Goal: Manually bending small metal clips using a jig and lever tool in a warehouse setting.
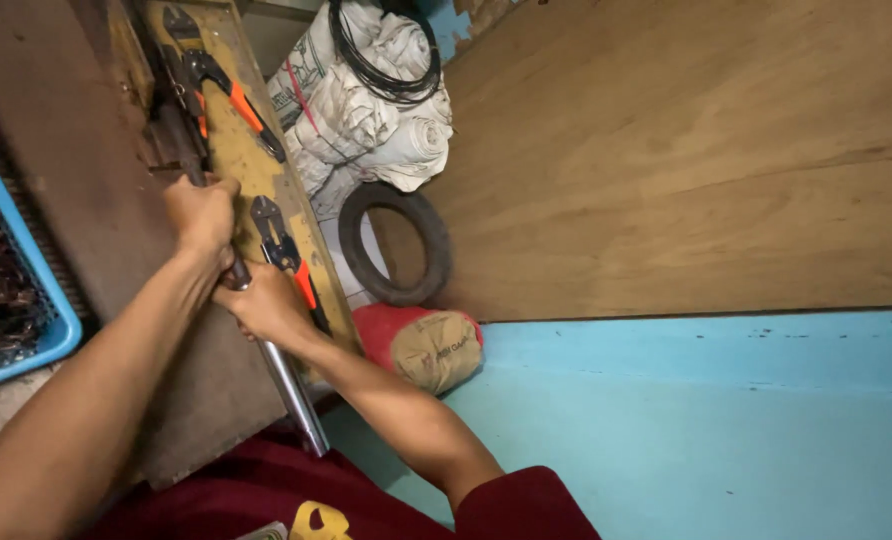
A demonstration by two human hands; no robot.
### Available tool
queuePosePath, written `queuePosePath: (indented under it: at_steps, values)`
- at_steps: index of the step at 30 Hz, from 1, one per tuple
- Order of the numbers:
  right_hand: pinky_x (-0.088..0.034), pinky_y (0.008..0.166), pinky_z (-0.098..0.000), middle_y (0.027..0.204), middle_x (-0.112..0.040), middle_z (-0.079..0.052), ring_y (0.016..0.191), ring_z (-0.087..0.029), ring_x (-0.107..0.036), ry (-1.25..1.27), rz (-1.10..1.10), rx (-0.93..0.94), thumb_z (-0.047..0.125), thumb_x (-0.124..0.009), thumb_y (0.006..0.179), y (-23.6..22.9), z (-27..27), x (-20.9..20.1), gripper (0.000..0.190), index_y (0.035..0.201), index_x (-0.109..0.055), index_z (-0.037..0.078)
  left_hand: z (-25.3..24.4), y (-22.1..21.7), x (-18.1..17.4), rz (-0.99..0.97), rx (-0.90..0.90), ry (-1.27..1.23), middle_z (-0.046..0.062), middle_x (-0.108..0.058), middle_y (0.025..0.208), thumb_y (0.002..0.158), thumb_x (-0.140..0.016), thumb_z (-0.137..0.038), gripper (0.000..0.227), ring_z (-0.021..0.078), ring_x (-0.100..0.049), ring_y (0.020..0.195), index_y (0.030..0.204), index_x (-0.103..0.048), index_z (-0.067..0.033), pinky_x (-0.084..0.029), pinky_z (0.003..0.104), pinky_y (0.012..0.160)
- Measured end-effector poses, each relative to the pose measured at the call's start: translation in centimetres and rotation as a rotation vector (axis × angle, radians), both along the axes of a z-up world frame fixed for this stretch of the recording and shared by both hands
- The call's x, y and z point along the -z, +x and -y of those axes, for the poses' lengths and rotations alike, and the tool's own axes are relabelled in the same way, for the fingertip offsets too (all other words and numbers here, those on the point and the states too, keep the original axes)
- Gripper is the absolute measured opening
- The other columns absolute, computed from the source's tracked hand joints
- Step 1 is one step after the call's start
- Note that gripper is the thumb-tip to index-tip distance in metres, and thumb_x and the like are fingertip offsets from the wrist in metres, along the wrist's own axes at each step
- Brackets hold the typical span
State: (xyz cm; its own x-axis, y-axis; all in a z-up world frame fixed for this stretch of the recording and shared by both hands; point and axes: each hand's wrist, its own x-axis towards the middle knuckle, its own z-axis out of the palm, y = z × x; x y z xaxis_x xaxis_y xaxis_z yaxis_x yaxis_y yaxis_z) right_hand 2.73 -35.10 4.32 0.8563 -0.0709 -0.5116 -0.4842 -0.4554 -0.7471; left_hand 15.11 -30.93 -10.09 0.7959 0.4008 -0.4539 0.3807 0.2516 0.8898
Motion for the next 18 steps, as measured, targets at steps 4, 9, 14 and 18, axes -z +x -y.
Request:
queuePosePath:
  at_steps: [4,9,14,18]
  values:
    - [-0.053,0.031,-0.0332,0.046,-0.056,-0.013,0.036,-0.022,-0.059,-0.041,0.005,0.007,0.019,-0.07,0.08,0.3,0.0,0.4,0.015,0.073,-0.062,0.009,0.4,1.0,3.0,0.006,0.008,0.023,0.004,-0.062,0.064,0.08,-0.075,-0.011,0.007,0.0193,-0.065,0.05,0.085,-0.072,-0.0131,-0.048,0.035,0.04]
    - [-0.05,0.036,-0.0374,0.049,-0.058,-0.013,0.043,-0.025,-0.062,-0.134,0.063,-0.058,0.023,-0.072,0.083,0.5,0.5,2.1,0.02,0.073,-0.063,0.008,0.0,0.1,2.3,0.004,0.104,0.112,0.011,-0.07,0.076,0.084,-0.075,-0.015,0.013,0.0274,-0.072,0.072,0.095,-0.075,-0.0081,-0.05,0.046,0.054]
    - [-0.047,0.036,-0.0278,0.05,-0.054,-0.007,0.042,-0.017,-0.057,0.009,0.023,0.058,0.016,-0.071,0.085,1.6,1.1,3.8,0.018,0.071,-0.06,0.014,-0.2,-0.8,-0.7,-0.076,0.121,0.12,0.014,-0.069,0.08,0.084,-0.078,-0.017,0.019,0.0259,-0.069,0.078,0.097,-0.073,-0.0046,-0.052,0.046,0.064]
    - [-0.046,0.036,-0.0279,0.048,-0.053,-0.004,0.04,-0.014,-0.056,-0.04,0.03,0.089,0.017,-0.073,0.084,0.9,2.7,5.3,0.02,0.068,-0.061,0.017,1.7,-2.1,1.5,0.009,0.111,0.207,0.018,-0.069,0.077,0.081,-0.079,-0.013,0.015,0.0319,-0.071,0.079,0.091,-0.073,-0.0022,-0.052,0.045,0.063]
